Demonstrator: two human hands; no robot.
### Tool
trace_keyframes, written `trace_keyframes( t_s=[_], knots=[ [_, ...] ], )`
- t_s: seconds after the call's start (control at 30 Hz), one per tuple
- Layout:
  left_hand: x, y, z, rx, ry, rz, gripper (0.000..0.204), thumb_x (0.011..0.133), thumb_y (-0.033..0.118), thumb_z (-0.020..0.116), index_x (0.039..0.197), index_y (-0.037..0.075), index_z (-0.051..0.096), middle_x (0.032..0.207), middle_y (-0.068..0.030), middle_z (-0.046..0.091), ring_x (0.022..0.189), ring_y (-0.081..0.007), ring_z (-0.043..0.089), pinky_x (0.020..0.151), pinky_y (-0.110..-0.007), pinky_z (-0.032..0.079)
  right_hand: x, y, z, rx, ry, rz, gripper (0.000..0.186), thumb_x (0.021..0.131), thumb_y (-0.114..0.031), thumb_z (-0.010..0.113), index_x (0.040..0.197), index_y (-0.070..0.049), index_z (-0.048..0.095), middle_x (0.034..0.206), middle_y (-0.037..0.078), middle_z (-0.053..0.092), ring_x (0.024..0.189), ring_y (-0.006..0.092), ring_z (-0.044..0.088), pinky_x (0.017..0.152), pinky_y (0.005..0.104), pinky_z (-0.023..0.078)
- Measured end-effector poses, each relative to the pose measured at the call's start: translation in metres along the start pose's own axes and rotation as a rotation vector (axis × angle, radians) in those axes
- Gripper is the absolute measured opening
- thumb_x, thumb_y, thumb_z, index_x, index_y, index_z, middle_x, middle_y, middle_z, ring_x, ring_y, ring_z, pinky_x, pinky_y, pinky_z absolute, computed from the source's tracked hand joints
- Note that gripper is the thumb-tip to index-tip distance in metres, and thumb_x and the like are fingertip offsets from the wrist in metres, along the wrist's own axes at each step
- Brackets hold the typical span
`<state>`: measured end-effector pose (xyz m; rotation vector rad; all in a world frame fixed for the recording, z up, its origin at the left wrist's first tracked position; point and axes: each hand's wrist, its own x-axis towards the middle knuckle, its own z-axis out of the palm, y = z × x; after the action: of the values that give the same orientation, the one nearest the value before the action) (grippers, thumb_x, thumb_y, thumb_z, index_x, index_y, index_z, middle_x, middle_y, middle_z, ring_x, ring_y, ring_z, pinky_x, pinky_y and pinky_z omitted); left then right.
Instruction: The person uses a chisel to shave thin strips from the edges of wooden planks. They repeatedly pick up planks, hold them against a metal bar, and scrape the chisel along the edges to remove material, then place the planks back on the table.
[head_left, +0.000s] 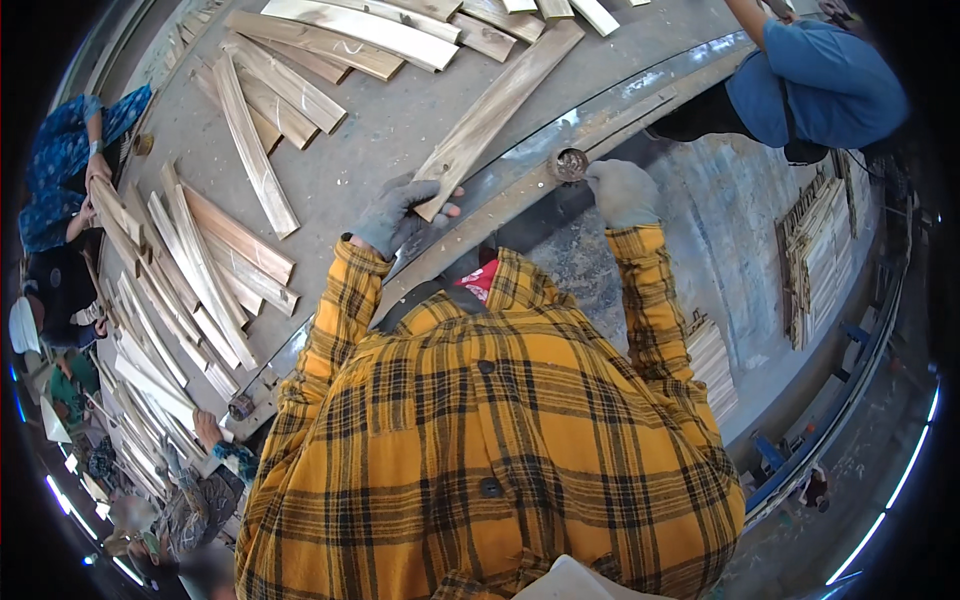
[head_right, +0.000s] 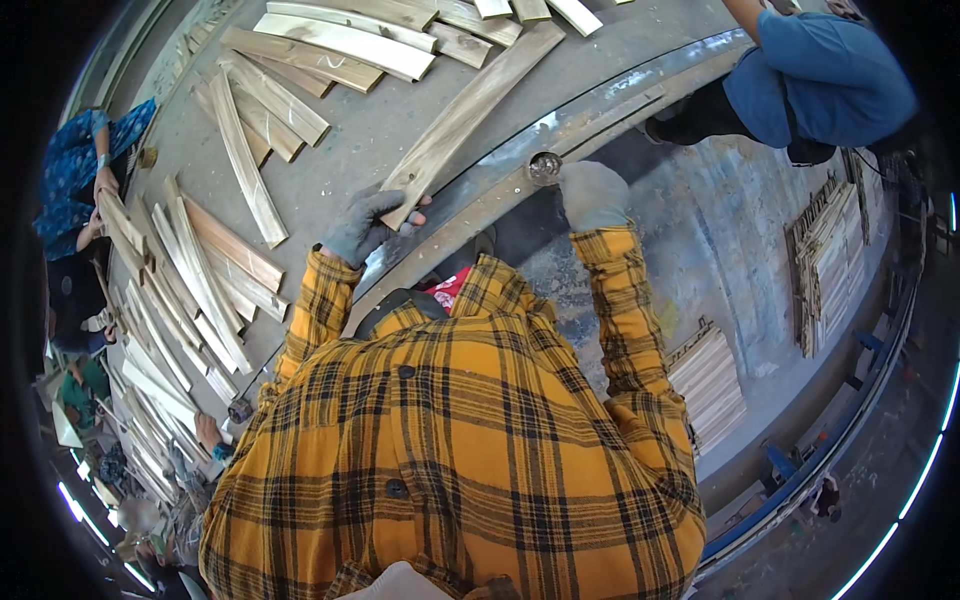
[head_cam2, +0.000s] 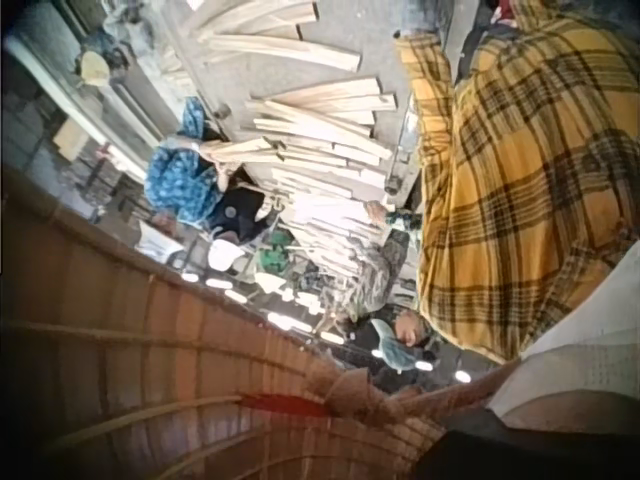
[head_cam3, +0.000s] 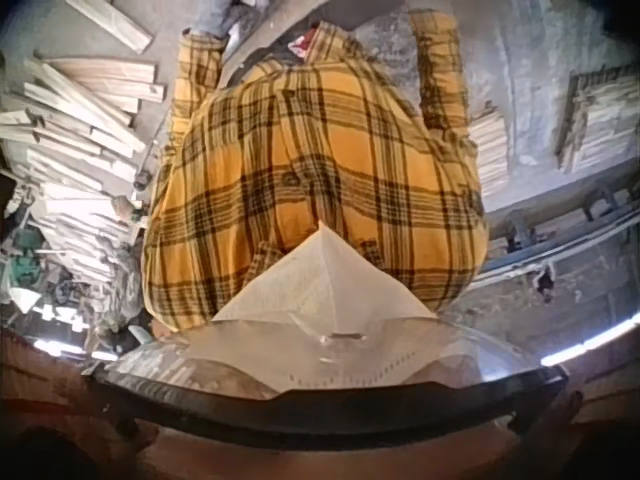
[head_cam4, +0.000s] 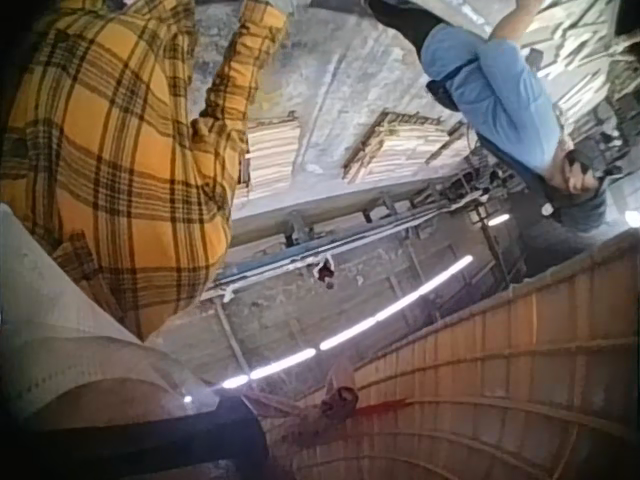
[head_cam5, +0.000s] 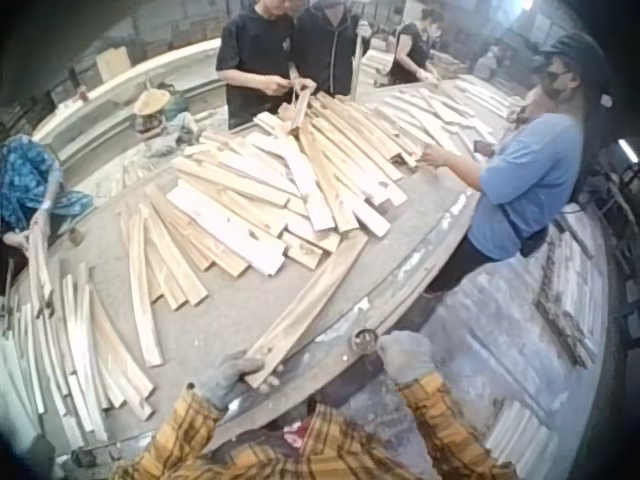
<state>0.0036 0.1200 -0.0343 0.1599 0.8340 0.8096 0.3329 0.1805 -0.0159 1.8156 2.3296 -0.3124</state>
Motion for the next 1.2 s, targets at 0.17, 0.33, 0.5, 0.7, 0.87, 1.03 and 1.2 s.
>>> trace_keyframes(
  t_s=[0.17, 0.33, 0.5, 0.7, 0.87, 1.03, 1.2],
  knots=[
    [0.004, -0.005, -0.003, 0.03, 0.019, 0.023, 0.045, 0.095, 0.007, 0.05, 0.131, -0.015, 0.035, 0.11, -0.0267, 0.062, 0.085, -0.0282, 0.069, 0.071, -0.028, 0.059, 0.014, -0.002, 0.014, -0.04, -0.154, 0.06, 0.014, 0.083, -0.025, 0.062, 0.086, -0.013, 0.069, 0.087, 0.012, 0.067, 0.088, 0.0341, 0.064, 0.076, 0.0466, 0.05],
    [0.004, -0.006, -0.005, 0.062, 0.058, 0.027, 0.045, 0.095, 0.007, 0.05, 0.131, -0.015, 0.035, 0.109, -0.0264, 0.062, 0.083, -0.0275, 0.069, 0.071, -0.027, 0.059, 0.019, -0.009, 0.0, -0.046, -0.254, -0.002, 0.02, 0.085, -0.014, 0.056, 0.094, -0.006, 0.071, 0.095, 0.017, 0.069, 0.091, 0.034, 0.067, 0.079, 0.0434, 0.054],
    [0.005, -0.008, -0.004, 0.013, 0.05, 0.018, 0.045, 0.094, 0.008, 0.052, 0.131, -0.012, 0.036, 0.107, -0.0239, 0.063, 0.08, -0.0259, 0.069, 0.067, -0.029, 0.059, 0.012, -0.012, -0.003, -0.095, -0.135, -0.05, 0.019, 0.085, -0.014, 0.054, 0.091, -0.005, 0.07, 0.092, 0.016, 0.069, 0.089, 0.0335, 0.067, 0.078, 0.0428, 0.054],
    [0.004, -0.005, 0.008, -0.015, 0.051, 0.003, 0.046, 0.094, 0.008, 0.051, 0.133, -0.01, 0.034, 0.105, -0.0233, 0.063, 0.075, -0.0256, 0.069, 0.065, -0.03, 0.06, -0.01, -0.03, 0.001, -0.058, -0.058, -0.055, 0.017, 0.085, -0.013, 0.053, 0.085, -0.008, 0.07, 0.087, 0.013, 0.068, 0.087, 0.0326, 0.067, 0.074, 0.0427, 0.054],
    [0.005, -0.005, 0.008, 0.015, 0.038, 0.032, 0.043, 0.094, 0.007, 0.05, 0.13, -0.012, 0.038, 0.106, -0.026, 0.064, 0.077, -0.027, 0.069, 0.065, -0.029, 0.061, -0.009, -0.02, 0.0, -0.009, -0.043, -0.021, 0.017, 0.085, -0.013, 0.054, 0.086, -0.008, 0.07, 0.089, 0.013, 0.068, 0.089, 0.0319, 0.067, 0.076, 0.0433, 0.054],
    [0.007, -0.005, 0.008, 0.039, 0.028, 0.013, 0.047, 0.094, 0.008, 0.051, 0.135, -0.009, 0.033, 0.105, -0.0237, 0.063, 0.074, -0.0247, 0.069, 0.064, -0.029, 0.06, 0.0, -0.017, -0.003, -0.033, -0.119, -0.079, 0.018, 0.084, -0.012, 0.054, 0.089, -0.007, 0.071, 0.092, 0.014, 0.069, 0.09, 0.0329, 0.067, 0.078, 0.0439, 0.054],
    [0.007, -0.003, 0.013, 0.053, 0.043, 0.0, 0.048, 0.094, 0.007, 0.051, 0.136, -0.009, 0.033, 0.106, -0.0231, 0.064, 0.075, -0.0241, 0.069, 0.063, -0.029, 0.06, 0.007, -0.013, -0.008, -0.034, -0.2, -0.089, 0.016, 0.083, -0.012, 0.057, 0.089, -0.006, 0.071, 0.094, 0.016, 0.068, 0.09, 0.0362, 0.066, 0.077, 0.0455, 0.053]
  ],
)
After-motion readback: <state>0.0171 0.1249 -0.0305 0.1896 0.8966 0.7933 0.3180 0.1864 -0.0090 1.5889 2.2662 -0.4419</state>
